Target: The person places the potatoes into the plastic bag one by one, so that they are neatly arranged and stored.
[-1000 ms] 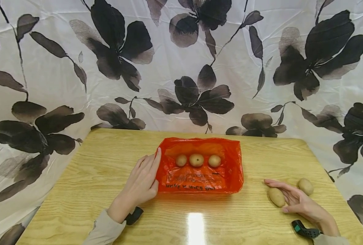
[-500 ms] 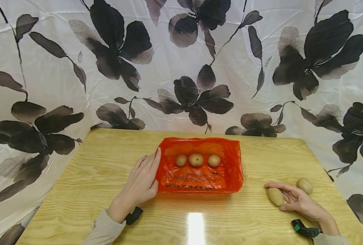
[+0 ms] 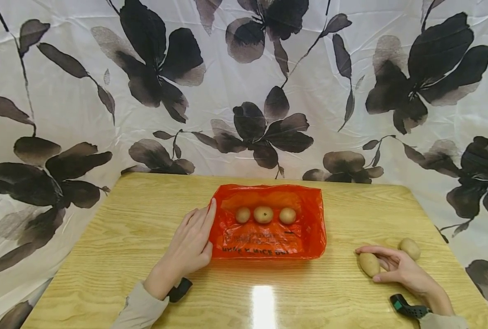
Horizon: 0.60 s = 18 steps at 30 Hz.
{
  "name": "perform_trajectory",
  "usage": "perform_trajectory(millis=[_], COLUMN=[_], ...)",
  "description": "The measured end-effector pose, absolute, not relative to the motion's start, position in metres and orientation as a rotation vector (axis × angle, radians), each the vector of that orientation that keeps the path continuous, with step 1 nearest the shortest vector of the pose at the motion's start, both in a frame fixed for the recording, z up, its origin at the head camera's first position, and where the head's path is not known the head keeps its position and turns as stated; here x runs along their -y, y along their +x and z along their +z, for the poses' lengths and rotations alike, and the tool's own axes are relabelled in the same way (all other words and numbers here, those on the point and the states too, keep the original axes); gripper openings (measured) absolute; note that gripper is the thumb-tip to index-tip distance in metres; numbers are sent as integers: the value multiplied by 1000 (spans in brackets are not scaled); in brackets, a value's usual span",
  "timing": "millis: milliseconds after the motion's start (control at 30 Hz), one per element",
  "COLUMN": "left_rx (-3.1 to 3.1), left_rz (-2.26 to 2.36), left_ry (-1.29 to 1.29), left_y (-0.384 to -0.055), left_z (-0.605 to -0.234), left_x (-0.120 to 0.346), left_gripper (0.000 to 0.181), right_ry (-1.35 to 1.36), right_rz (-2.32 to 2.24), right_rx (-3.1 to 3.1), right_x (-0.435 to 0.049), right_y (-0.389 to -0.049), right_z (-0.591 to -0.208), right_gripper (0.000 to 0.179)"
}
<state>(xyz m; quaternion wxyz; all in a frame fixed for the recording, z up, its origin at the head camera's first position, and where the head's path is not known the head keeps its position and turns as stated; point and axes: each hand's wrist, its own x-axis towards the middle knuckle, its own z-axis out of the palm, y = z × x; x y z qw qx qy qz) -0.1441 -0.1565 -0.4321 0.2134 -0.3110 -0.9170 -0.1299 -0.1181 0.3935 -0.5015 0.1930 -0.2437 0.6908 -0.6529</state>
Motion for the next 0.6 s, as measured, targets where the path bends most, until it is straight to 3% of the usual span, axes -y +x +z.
perform_trajectory(millis=[600], left_rx=[2539], left_rz=[-355], left_ry=[-860], left_y=[-144], left_z=[-434], left_x=[157], left_gripper=[85], right_ry=[-686], right_rz=[-1813], right_rx=[-1960], right_x=[-376], right_y=[-121], right_z=[-504], right_gripper=[60])
